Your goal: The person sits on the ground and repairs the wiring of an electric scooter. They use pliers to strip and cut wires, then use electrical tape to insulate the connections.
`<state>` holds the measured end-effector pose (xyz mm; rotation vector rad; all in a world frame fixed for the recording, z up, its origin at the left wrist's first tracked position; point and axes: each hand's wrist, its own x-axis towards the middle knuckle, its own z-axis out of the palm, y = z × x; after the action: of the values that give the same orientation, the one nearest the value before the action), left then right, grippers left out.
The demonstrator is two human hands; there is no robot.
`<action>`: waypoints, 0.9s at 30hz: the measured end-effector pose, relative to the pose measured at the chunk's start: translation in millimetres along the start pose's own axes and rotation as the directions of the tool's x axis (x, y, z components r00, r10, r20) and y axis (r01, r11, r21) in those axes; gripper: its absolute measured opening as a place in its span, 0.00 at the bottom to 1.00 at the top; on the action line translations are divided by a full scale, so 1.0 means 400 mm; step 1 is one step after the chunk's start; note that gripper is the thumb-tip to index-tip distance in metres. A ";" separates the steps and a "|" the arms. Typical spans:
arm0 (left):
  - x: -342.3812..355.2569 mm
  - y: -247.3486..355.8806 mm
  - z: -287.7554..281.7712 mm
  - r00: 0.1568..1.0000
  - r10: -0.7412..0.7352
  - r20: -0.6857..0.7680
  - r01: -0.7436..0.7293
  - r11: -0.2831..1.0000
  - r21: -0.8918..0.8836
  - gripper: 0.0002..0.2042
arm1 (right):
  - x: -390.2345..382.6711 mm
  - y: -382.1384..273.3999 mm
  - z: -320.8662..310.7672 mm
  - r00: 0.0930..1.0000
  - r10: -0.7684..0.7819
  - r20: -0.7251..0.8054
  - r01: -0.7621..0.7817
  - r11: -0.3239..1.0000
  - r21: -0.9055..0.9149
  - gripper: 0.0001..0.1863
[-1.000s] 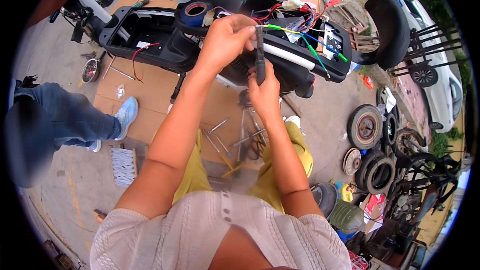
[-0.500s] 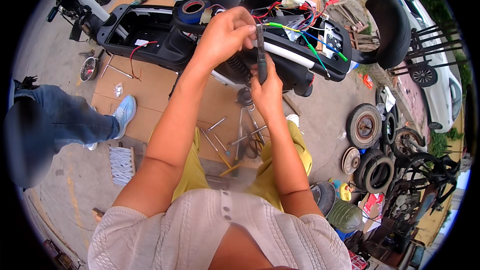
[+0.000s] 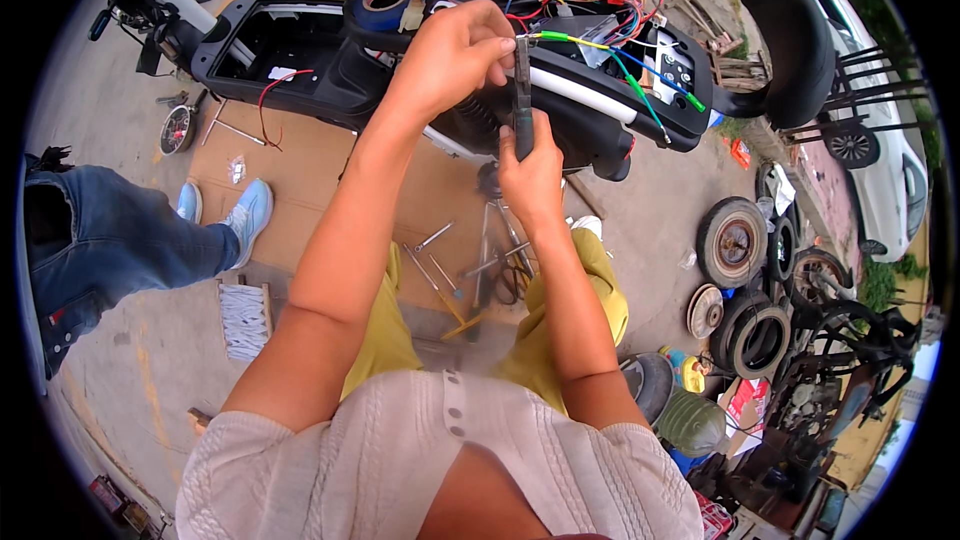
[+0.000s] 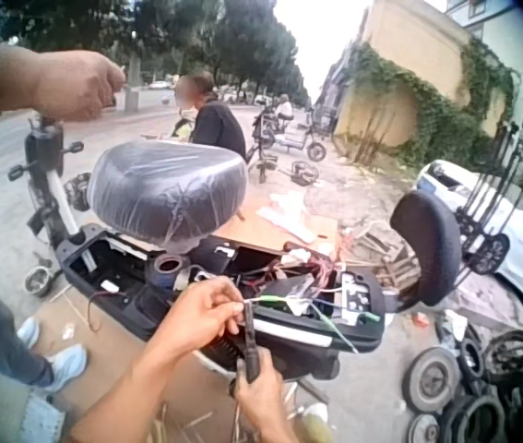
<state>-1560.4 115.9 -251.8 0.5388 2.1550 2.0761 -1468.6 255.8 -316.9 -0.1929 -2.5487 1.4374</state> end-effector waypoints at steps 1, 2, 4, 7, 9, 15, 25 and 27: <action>0.002 -0.001 0.003 1.000 0.010 -0.013 -0.010 1.000 0.001 0.04 | 0.003 0.000 -0.002 1.000 -0.005 0.000 0.005 1.000 0.008 0.15; 0.004 -0.001 0.006 0.999 0.021 -0.026 -0.021 1.000 0.002 0.04 | 0.005 -0.001 -0.005 1.000 -0.010 0.001 0.010 1.000 0.017 0.15; -0.001 -0.007 0.017 0.998 0.022 -0.062 -0.024 0.999 -0.029 0.06 | 0.002 0.009 -0.003 0.998 -0.058 0.001 0.058 0.998 -0.006 0.15; -0.004 0.014 0.014 0.996 -0.016 -0.093 0.012 0.999 -0.040 0.06 | -0.012 -0.048 -0.045 0.971 0.172 0.169 -0.212 0.943 0.257 0.17; -0.006 0.005 0.015 0.996 -0.035 -0.083 0.029 0.997 -0.073 0.06 | -0.016 -0.034 -0.044 0.970 0.160 0.183 -0.213 0.922 0.323 0.19; -0.005 0.004 0.020 0.999 -0.015 -0.047 0.011 0.998 -0.067 0.04 | -0.021 -0.029 -0.074 0.926 0.123 0.358 -0.275 0.869 0.412 0.15; -0.005 -0.002 0.024 0.998 0.017 -0.067 -0.019 0.999 -0.028 0.05 | -0.040 -0.012 -0.059 0.967 0.024 0.255 -0.132 0.901 0.414 0.15; -0.009 -0.002 0.022 0.998 0.012 -0.059 -0.014 0.999 -0.035 0.05 | -0.056 -0.040 -0.066 0.982 0.061 0.176 -0.109 0.955 0.276 0.14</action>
<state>-1554.2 123.1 -253.7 0.4954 2.1472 2.1591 -1440.7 264.5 -292.6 -0.1430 -2.4434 1.9070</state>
